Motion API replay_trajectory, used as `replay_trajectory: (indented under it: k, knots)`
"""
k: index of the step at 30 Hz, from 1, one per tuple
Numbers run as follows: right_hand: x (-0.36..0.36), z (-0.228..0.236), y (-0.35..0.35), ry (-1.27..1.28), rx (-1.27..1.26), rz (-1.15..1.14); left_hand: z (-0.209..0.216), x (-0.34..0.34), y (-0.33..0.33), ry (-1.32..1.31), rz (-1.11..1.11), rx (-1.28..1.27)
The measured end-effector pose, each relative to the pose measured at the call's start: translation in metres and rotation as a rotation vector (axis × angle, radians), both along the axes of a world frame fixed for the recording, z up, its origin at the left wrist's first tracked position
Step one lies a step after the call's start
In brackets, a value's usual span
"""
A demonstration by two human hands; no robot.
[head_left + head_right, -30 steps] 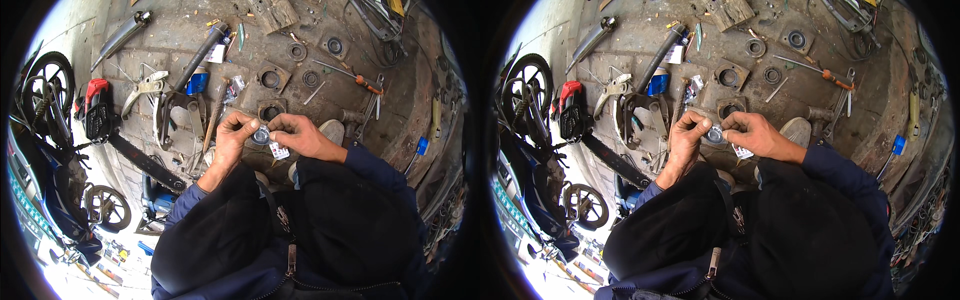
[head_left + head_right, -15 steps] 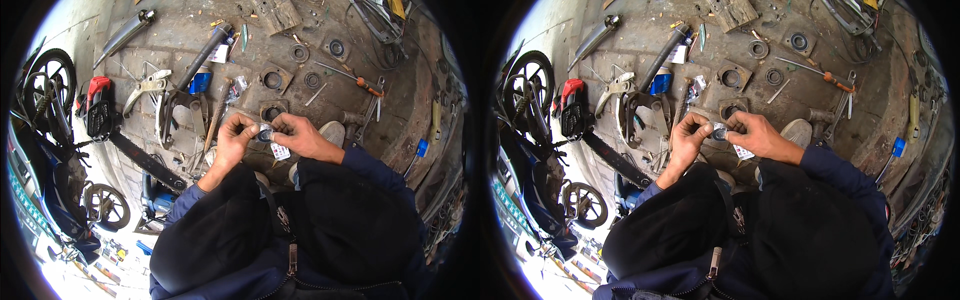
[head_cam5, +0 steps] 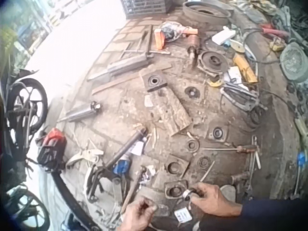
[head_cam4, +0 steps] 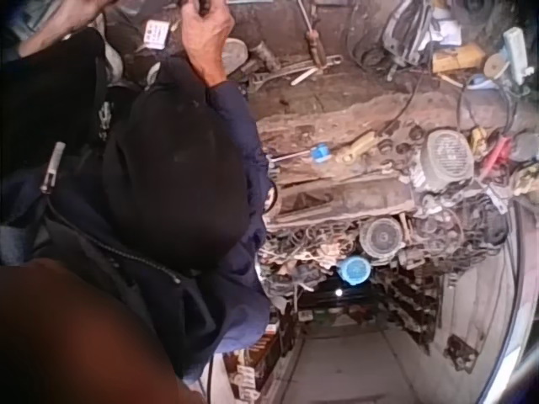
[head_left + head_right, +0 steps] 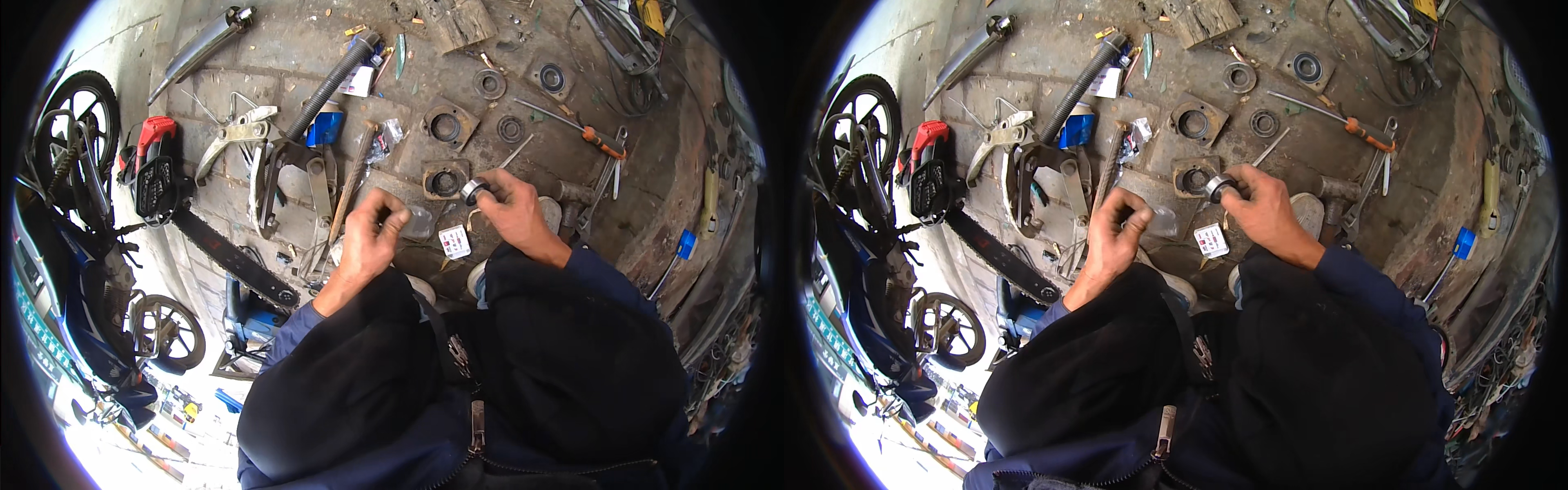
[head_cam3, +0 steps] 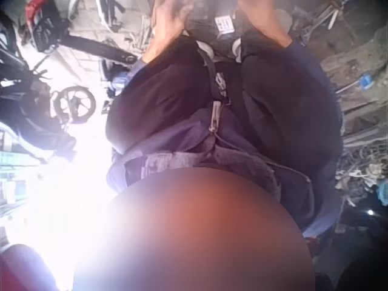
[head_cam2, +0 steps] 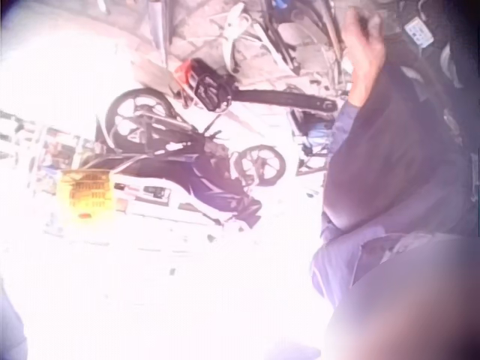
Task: The person sits on the floor and assembles small mechanical components, including bearings and metal housings. They use a hammer to press-fit parts and handle several small pieces one at a time.
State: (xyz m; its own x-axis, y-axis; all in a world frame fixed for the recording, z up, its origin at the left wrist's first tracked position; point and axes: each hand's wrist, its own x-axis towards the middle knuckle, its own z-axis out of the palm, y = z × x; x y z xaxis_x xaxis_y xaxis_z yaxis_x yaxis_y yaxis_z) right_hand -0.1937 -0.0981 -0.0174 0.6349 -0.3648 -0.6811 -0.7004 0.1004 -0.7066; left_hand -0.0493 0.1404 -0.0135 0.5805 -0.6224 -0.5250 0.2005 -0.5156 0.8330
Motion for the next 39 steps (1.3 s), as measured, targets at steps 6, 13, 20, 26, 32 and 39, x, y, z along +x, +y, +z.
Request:
replay_trajectory:
  k: [6, 13, 20, 26, 32, 39]
  knots:
    - [-0.001, -0.015, -0.010, -0.169, -0.421, 0.420, -0.012, -0.017, 0.003, -0.064, -0.479, 0.227]
    - [0.021, -0.014, 0.013, -0.183, -0.434, 0.442, -0.018, -0.019, -0.026, -0.110, -0.132, 0.076]
    - [0.033, -0.019, 0.020, -0.054, -0.470, 0.466, -0.034, -0.017, -0.039, -0.137, -0.077, 0.144]
    - [0.034, -0.024, 0.022, -0.091, -0.510, 0.479, -0.041, -0.016, -0.041, -0.207, -0.080, 0.176]
    - [0.031, -0.028, 0.022, -0.096, -0.516, 0.453, -0.042, -0.015, -0.042, -0.235, -0.098, 0.196]
    - [0.032, -0.027, 0.021, -0.193, -0.572, 0.480, -0.043, -0.014, -0.042, -0.269, -0.087, 0.182]
